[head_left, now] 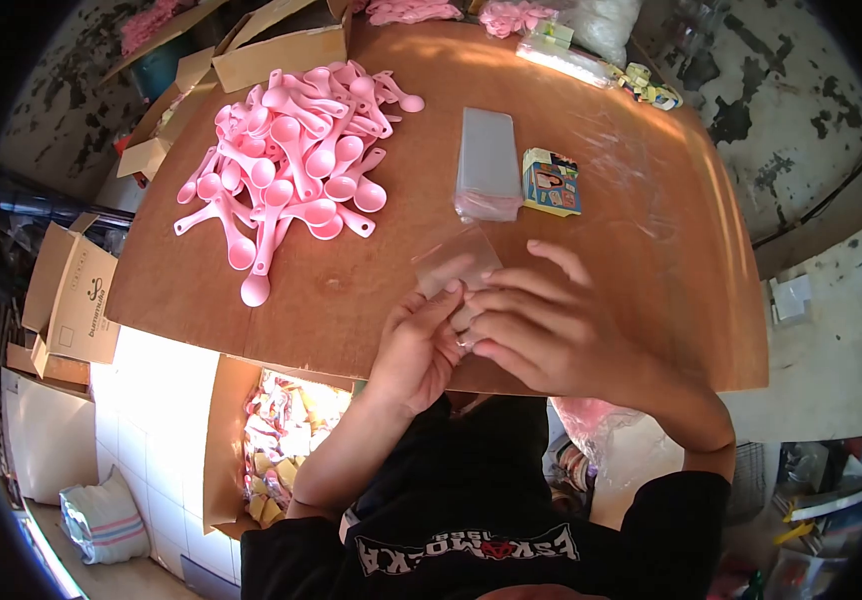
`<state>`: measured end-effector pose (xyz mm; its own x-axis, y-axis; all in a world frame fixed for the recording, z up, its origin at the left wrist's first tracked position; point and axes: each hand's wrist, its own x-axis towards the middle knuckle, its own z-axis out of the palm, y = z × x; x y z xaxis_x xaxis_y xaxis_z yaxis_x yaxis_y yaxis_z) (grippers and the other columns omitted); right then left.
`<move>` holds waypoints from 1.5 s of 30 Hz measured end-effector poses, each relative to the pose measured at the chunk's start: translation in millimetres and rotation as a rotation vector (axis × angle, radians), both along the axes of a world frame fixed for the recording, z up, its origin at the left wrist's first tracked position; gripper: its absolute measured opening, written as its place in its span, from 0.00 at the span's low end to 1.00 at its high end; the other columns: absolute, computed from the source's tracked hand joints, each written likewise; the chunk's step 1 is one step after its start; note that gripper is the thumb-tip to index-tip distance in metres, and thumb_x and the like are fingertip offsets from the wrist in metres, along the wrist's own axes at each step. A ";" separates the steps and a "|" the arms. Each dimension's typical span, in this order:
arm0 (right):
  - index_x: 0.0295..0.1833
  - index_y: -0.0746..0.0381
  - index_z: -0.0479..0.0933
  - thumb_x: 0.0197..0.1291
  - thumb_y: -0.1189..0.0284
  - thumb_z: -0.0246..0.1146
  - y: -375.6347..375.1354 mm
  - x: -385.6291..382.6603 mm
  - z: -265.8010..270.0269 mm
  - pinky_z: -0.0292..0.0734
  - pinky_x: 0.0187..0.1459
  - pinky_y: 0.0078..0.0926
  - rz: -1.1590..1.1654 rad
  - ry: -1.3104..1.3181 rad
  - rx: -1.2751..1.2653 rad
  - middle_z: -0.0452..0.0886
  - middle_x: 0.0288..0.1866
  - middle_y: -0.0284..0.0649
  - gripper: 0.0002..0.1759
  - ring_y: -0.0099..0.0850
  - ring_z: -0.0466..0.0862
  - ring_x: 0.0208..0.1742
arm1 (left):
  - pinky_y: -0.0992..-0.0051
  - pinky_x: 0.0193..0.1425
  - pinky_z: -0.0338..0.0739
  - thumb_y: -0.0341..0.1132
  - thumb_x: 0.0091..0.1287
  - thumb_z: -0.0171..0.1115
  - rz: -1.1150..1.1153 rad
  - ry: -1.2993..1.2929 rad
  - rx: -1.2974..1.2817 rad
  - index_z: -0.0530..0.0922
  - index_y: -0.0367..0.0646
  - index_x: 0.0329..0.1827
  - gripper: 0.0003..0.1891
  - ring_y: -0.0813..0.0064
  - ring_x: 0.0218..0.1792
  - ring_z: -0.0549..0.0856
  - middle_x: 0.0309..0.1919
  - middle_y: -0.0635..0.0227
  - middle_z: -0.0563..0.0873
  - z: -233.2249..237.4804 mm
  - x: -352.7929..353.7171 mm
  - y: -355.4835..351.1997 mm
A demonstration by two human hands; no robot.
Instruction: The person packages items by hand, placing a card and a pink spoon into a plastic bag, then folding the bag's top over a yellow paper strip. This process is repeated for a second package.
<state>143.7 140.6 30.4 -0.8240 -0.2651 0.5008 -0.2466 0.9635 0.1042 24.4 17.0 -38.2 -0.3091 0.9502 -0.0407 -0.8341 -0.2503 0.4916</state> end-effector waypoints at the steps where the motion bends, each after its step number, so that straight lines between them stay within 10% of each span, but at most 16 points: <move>1: 0.37 0.61 0.78 0.52 0.70 0.61 12.3 -0.9 3.4 0.64 0.59 0.43 -0.072 0.029 -0.102 0.80 0.40 0.36 0.07 0.31 0.78 0.49 | 0.65 0.53 0.81 0.31 0.73 0.45 0.096 -0.017 -0.066 0.63 0.38 0.64 0.18 0.65 0.54 0.81 0.57 0.56 0.76 3.1 2.1 2.9; 11: 0.45 0.65 0.79 0.51 0.75 0.66 126.8 -0.9 -30.7 0.70 0.54 0.36 -0.503 -0.044 -0.148 0.82 0.45 0.44 0.14 0.44 0.80 0.49 | 0.65 0.55 0.81 0.26 0.70 0.48 0.276 -0.037 -0.063 0.62 0.42 0.65 0.20 0.62 0.55 0.80 0.55 0.55 0.76 8.7 -1.8 1.5; 13: 0.39 0.60 0.82 0.53 0.71 0.65 134.5 -0.6 -34.5 0.70 0.53 0.38 -0.531 -0.128 -0.479 0.82 0.46 0.38 0.08 0.37 0.80 0.48 | 0.65 0.55 0.81 0.24 0.69 0.50 0.273 -0.037 -0.084 0.62 0.42 0.65 0.22 0.61 0.55 0.80 0.55 0.55 0.76 10.4 0.9 0.0; 20: 0.39 0.61 0.83 0.53 0.72 0.67 91.3 11.9 14.2 0.74 0.35 0.30 -0.728 0.130 -0.107 0.84 0.39 0.38 0.07 0.33 0.83 0.34 | 0.63 0.57 0.80 0.19 0.66 0.52 0.301 -0.015 -0.031 0.59 0.43 0.66 0.26 0.55 0.58 0.78 0.58 0.50 0.73 11.5 1.1 3.6; 25: 0.46 0.69 0.80 0.61 0.77 0.61 36.7 51.0 23.7 0.75 0.35 0.18 -0.582 0.222 -0.906 0.85 0.39 0.45 0.10 0.23 0.83 0.32 | 0.64 0.57 0.80 0.20 0.66 0.52 0.372 0.010 -0.046 0.58 0.43 0.68 0.27 0.55 0.58 0.78 0.58 0.49 0.74 15.8 5.4 6.7; 32: 0.48 0.71 0.79 0.60 0.81 0.62 -40.3 82.1 -28.2 0.76 0.48 0.18 -0.548 0.410 -1.371 0.83 0.44 0.44 0.10 0.23 0.82 0.44 | 0.64 0.58 0.79 0.21 0.67 0.52 0.447 0.056 0.001 0.57 0.44 0.69 0.27 0.56 0.61 0.75 0.62 0.48 0.70 9.9 13.8 13.6; 45: 0.48 0.72 0.77 0.59 0.82 0.62 -89.9 33.3 -84.6 0.77 0.50 0.20 -0.450 0.710 -1.442 0.82 0.46 0.46 0.10 0.25 0.82 0.46 | 0.64 0.65 0.72 0.23 0.69 0.52 0.490 -0.073 0.024 0.53 0.47 0.72 0.30 0.59 0.65 0.71 0.67 0.50 0.65 16.4 27.1 10.5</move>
<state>177.0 50.7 -54.1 -0.2184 0.8945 0.3901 -0.2380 0.3389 -0.9102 51.5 27.5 -21.8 -0.7167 0.6950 -0.0586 -0.6475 -0.6318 0.4260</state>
